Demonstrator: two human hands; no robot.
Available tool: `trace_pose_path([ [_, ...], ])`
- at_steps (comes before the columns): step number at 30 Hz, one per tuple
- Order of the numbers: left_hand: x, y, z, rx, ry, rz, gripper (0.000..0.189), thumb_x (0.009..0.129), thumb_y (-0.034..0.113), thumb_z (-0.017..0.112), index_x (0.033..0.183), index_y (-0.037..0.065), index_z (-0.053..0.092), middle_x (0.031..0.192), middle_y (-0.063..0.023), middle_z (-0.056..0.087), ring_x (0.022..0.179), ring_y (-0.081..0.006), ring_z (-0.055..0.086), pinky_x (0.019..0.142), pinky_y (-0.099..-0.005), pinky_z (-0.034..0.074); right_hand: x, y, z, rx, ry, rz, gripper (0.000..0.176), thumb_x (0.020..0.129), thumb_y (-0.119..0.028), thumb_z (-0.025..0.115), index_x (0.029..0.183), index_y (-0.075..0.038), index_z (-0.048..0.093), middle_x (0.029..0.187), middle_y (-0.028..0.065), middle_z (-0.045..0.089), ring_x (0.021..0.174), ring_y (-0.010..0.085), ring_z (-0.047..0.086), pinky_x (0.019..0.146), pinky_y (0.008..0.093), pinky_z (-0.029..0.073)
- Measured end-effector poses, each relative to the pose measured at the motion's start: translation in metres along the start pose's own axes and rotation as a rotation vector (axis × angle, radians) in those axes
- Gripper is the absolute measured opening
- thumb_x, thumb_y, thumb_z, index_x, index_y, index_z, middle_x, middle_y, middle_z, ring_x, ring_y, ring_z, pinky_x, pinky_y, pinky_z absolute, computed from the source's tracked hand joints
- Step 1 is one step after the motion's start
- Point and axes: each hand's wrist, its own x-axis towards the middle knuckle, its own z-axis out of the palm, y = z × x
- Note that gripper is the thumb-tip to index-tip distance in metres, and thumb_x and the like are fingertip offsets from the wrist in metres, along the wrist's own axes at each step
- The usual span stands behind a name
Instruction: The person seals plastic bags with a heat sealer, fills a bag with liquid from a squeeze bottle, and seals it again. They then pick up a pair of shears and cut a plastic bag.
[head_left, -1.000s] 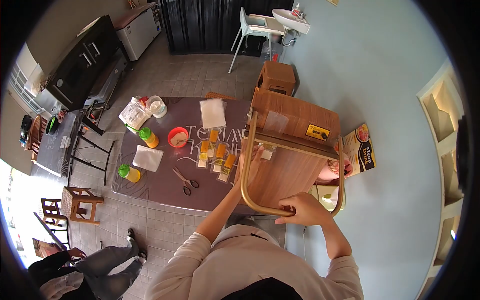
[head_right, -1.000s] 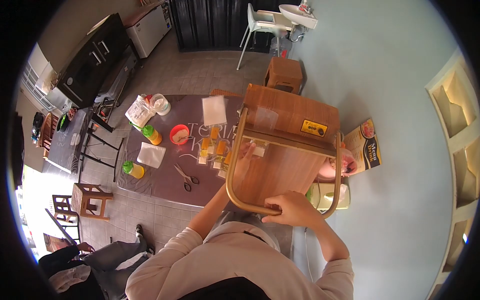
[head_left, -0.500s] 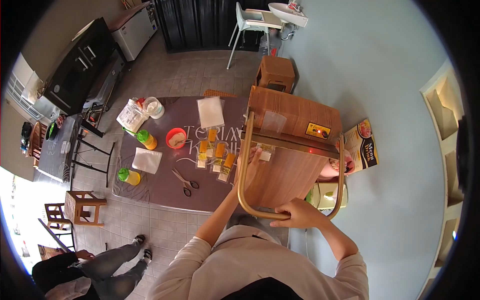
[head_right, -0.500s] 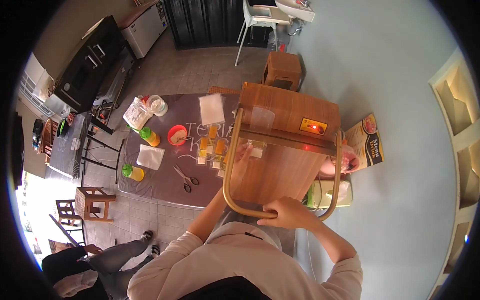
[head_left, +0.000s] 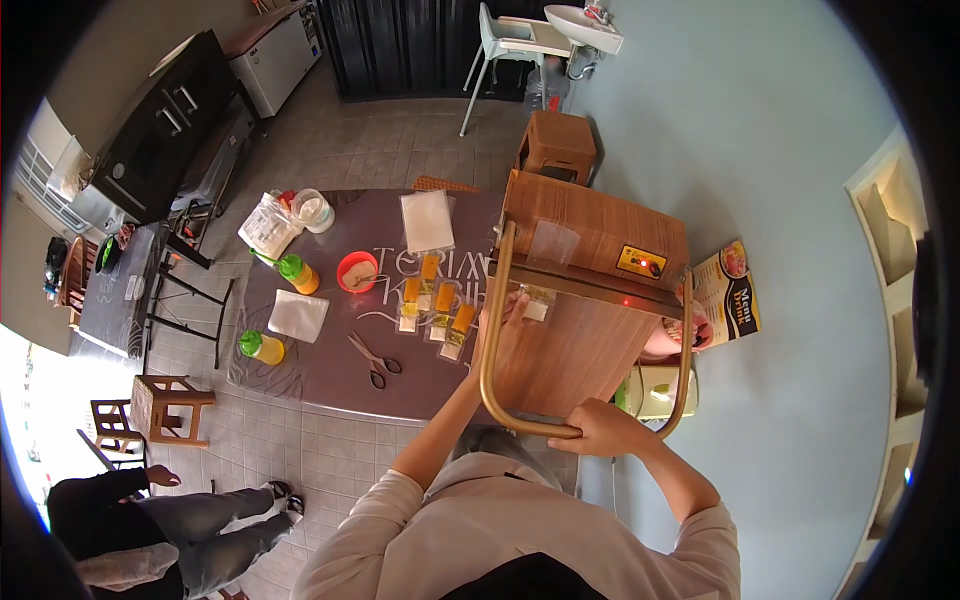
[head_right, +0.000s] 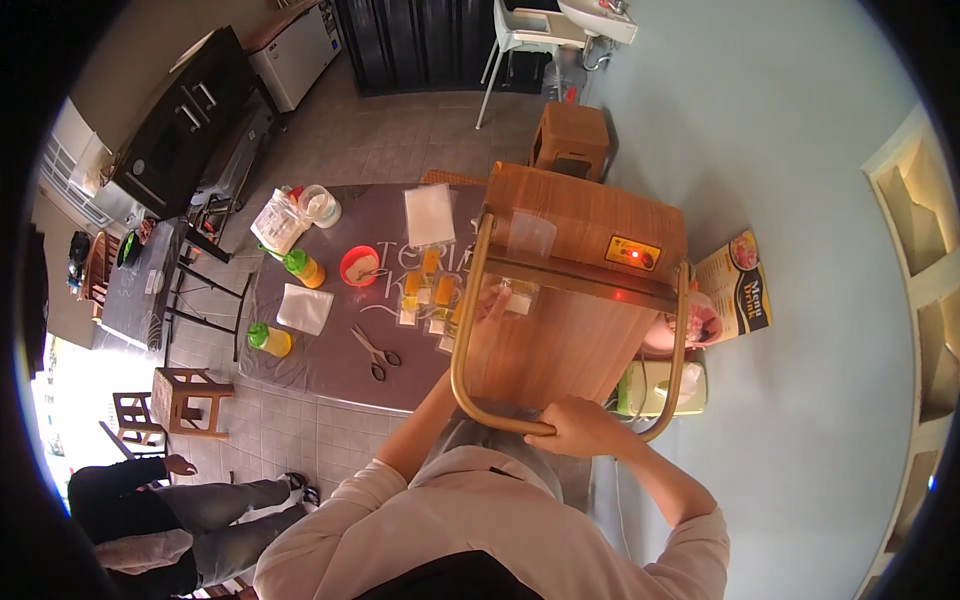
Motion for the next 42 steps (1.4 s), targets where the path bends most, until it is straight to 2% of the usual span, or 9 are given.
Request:
trace_pose_path([
  [4,0.001,-0.002,-0.001,0.017,-0.009,0.005,0.037,0.084,0.026,0.057,0.095,-0.008,0.051,0.084,-0.0131,0.058,0.074,-0.0164,0.060,0.063,-0.0260,0.054,0.000,0.000,-0.001,-0.008,0.000,-0.015,0.043,0.075,-0.033,0.062,0.054,0.004,0.053,0.043,0.0153,0.043,0.039,0.0266,0.043,0.043,0.0353,0.034],
  [6,0.002,-0.004,-0.001,0.018,-0.007,0.001,0.037,0.084,0.027,0.057,0.096,-0.008,0.051,0.085,-0.0132,0.058,0.075,-0.0164,0.060,0.064,-0.0259,0.054,0.000,-0.001,-0.002,-0.032,-0.041,0.024,0.035,0.074,-0.031,0.060,0.060,0.000,0.057,0.049,0.0153,0.050,0.048,0.0316,0.051,0.048,0.0390,0.038],
  [21,-0.005,0.009,0.001,0.023,-0.009,-0.018,0.038,0.084,0.027,0.057,0.098,-0.008,0.050,0.087,-0.0132,0.058,0.077,-0.0160,0.059,0.063,-0.0255,0.053,-0.001,-0.002,-0.005,0.003,-0.102,0.034,0.030,0.074,-0.031,0.059,0.075,-0.001,0.063,0.056,0.0165,0.054,0.051,0.0307,0.054,0.051,0.0378,0.040],
  [27,-0.004,0.010,-0.001,0.057,0.004,-0.026,0.039,0.083,0.028,0.058,0.098,-0.008,0.051,0.087,-0.0136,0.058,0.077,-0.0161,0.059,0.063,-0.0260,0.053,-0.001,-0.002,-0.006,-0.013,-0.111,0.042,0.031,0.074,-0.031,0.060,0.075,0.000,0.063,0.057,0.0162,0.055,0.052,0.0306,0.055,0.051,0.0377,0.041],
  [33,-0.015,0.043,0.008,0.111,0.014,-0.056,0.039,0.083,0.028,0.058,0.098,-0.008,0.052,0.087,-0.0138,0.058,0.077,-0.0165,0.059,0.063,-0.0261,0.053,-0.001,0.000,-0.004,-0.010,-0.094,0.054,0.031,0.074,-0.030,0.060,0.075,0.000,0.063,0.056,0.0165,0.055,0.052,0.0300,0.054,0.051,0.0376,0.041],
  [37,-0.016,0.045,0.010,0.106,0.038,-0.074,0.039,0.083,0.027,0.058,0.098,-0.008,0.053,0.088,-0.0141,0.058,0.078,-0.0170,0.059,0.064,-0.0263,0.053,-0.001,0.001,-0.004,-0.044,-0.106,0.064,0.031,0.074,-0.030,0.060,0.075,0.001,0.063,0.056,0.0168,0.055,0.053,0.0301,0.055,0.051,0.0374,0.041],
  [39,-0.008,0.019,0.004,0.080,0.028,-0.056,0.038,0.084,0.027,0.058,0.098,-0.008,0.053,0.088,-0.0144,0.058,0.078,-0.0173,0.059,0.064,-0.0264,0.053,-0.002,0.000,-0.004,-0.017,-0.070,0.012,0.031,0.073,-0.029,0.060,0.074,0.001,0.063,0.057,0.0171,0.055,0.053,0.0304,0.056,0.051,0.0372,0.042],
  [42,-0.003,0.004,0.001,0.029,0.020,-0.034,0.037,0.084,0.026,0.058,0.097,-0.008,0.052,0.089,-0.0146,0.058,0.078,-0.0174,0.059,0.064,-0.0264,0.053,-0.002,-0.003,-0.005,0.010,-0.072,0.039,0.030,0.073,-0.029,0.060,0.073,0.001,0.062,0.057,0.0175,0.055,0.053,0.0308,0.055,0.051,0.0373,0.041],
])
